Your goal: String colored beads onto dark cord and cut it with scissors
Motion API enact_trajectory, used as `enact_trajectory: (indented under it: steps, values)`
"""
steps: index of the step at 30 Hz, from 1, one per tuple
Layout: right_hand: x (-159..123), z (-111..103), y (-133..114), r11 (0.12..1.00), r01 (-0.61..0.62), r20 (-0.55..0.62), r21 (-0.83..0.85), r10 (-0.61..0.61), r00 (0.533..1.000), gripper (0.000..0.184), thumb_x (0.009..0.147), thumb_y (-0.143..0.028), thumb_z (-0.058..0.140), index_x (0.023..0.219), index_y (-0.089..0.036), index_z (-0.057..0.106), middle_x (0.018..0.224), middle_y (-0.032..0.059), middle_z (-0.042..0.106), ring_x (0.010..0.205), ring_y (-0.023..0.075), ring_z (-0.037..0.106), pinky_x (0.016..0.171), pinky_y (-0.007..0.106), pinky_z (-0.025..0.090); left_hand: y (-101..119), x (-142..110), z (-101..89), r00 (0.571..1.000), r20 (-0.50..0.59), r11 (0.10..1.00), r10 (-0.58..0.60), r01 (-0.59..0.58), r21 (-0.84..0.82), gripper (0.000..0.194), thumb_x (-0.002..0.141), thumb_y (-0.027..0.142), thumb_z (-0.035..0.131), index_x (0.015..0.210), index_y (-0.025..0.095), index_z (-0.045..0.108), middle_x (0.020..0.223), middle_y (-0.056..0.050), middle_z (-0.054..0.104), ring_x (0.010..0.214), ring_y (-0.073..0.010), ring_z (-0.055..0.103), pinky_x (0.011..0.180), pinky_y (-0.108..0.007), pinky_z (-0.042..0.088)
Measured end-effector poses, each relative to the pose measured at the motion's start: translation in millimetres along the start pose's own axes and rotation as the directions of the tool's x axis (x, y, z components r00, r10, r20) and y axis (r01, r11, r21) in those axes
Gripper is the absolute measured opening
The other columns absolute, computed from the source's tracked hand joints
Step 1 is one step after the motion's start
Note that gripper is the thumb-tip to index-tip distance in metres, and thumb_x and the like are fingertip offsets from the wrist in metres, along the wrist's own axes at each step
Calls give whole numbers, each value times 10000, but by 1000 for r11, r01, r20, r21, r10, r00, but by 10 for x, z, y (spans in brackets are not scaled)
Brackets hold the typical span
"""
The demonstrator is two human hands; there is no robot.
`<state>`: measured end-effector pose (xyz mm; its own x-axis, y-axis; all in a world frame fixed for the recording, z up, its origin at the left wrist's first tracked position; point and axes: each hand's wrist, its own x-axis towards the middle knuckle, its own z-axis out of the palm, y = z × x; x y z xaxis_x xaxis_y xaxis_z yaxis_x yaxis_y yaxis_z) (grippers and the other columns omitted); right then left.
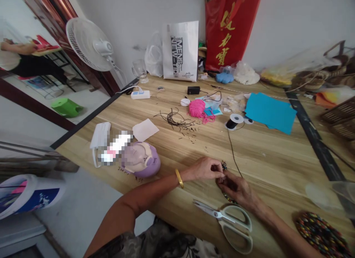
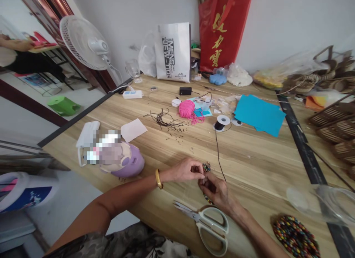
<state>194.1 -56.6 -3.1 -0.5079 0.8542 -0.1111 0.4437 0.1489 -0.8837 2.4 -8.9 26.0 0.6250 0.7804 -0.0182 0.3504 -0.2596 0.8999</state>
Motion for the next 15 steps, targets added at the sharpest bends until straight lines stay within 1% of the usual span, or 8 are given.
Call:
enact_trajectory:
  steps: [2, 6, 8, 10, 13, 15]
  values:
    - [-7, 6, 23, 1000, 5, 17, -8, -5, 1000, 215, 864, -385, 539, 847, -172, 563, 630, -12, 522, 523, 106, 444, 481, 211, 366, -2, 6, -10, 1000, -7, 1000, -2, 2, -5, 104, 753, 216, 673, 747, 112, 680, 718, -27, 687, 674, -116, 593, 622, -191, 408]
    - [-13, 26, 48, 997, 32, -11, -71, -33, 999, 210, 871, -367, 525, 852, -165, 577, 646, -4, 528, 536, 109, 466, 493, 210, 385, -7, 30, -1, 1000, -6, 999, 15, -16, -46, 116, 763, 227, 668, 735, 115, 667, 704, -24, 676, 658, -107, 581, 619, -188, 404]
    - [-16, 28, 45, 995, 48, -15, -91, -49, 999, 194, 866, -349, 528, 855, -162, 581, 656, 0, 537, 550, 114, 475, 502, 212, 394, -23, 37, 18, 1000, -4, 994, 20, -21, -107, 138, 763, 242, 672, 733, 108, 659, 704, -32, 673, 647, -105, 577, 616, -191, 407]
    - [-21, 21, 37, 994, 52, -4, -91, -52, 999, 183, 864, -337, 527, 855, -163, 583, 670, 5, 547, 562, 117, 478, 509, 214, 399, -54, 35, 36, 1000, 5, 979, 10, -9, -206, 171, 767, 263, 671, 738, 96, 650, 691, -40, 664, 631, -106, 578, 608, -196, 413]
    - [-27, 0, 13, 998, 20, -6, -58, -20, 1000, 189, 856, -353, 549, 851, -167, 585, 684, 10, 559, 576, 118, 485, 521, 216, 408, -118, 25, 46, 1000, 3, 946, 2, -1, -324, 193, 772, 276, 665, 736, 88, 641, 676, -38, 654, 622, -107, 580, 607, -201, 417]
    - [-20, -12, -14, 1000, -23, -48, -8, 22, 999, 215, 834, -385, 585, 866, -173, 590, 680, 7, 564, 560, 115, 481, 503, 214, 404, -160, 21, 40, 1000, -20, 941, 12, -18, -337, 185, 765, 267, 670, 721, 90, 642, 673, -31, 649, 627, -105, 570, 610, -199, 409]
